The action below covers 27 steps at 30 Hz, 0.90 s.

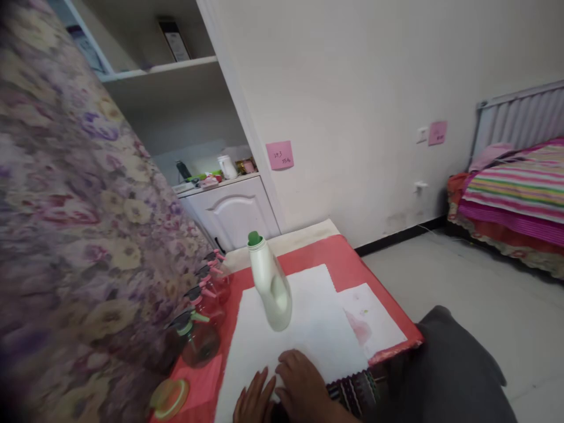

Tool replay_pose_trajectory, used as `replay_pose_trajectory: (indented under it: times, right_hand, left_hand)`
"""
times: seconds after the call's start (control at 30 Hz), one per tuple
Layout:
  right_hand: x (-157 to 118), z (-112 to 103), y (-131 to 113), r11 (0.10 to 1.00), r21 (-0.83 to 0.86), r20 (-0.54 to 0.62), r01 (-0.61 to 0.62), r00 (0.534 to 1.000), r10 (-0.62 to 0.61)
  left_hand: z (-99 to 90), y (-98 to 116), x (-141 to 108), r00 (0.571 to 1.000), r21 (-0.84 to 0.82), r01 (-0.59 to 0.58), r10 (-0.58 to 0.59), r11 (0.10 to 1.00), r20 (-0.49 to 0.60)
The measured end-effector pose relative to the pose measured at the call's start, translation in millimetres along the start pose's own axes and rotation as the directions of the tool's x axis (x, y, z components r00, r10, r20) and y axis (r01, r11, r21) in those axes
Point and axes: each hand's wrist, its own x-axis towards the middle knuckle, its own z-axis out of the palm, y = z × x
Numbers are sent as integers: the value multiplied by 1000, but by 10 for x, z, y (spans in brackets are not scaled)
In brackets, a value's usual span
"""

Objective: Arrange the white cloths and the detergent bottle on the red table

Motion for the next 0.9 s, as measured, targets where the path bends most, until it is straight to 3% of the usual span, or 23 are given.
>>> replay_pose_trajectory:
  times: [0.17, 0.33, 0.53, 0.63, 0.73, 0.83, 0.9]
  right_hand:
    - [-78, 9, 25, 1000, -13, 6, 11, 1000, -11]
    - [-154, 84, 139, 993, -60, 29, 97, 995, -95]
    - [-147, 65, 150, 993, -72, 91, 94, 992, -87]
    - [-113, -8, 94, 994, -71, 120, 85, 990, -76]
    - [-75, -12, 89, 996, -60, 109, 63, 992, -56]
    - [-32, 113, 194, 993, -72, 97, 91, 992, -84]
    - [2, 256, 308, 980, -115, 16, 160, 987, -159]
  left_hand:
    - [-59, -84, -63, 993, -79, -71, 78, 994, 90]
    - [-238, -82, -52, 995, -179, -101, 100, 979, -14]
    - [-468, -49, 193, 999, -185, 30, -24, 982, 36]
    - [-395, -128, 342, 994, -139, 109, -105, 984, 32]
    - [-202, -244, 405, 996, -78, 91, -90, 993, 18]
    - [-1, -363, 382, 999, -26, 42, -43, 999, -17]
    - [95, -438, 348, 1000, -36, 6, -6, 999, -13]
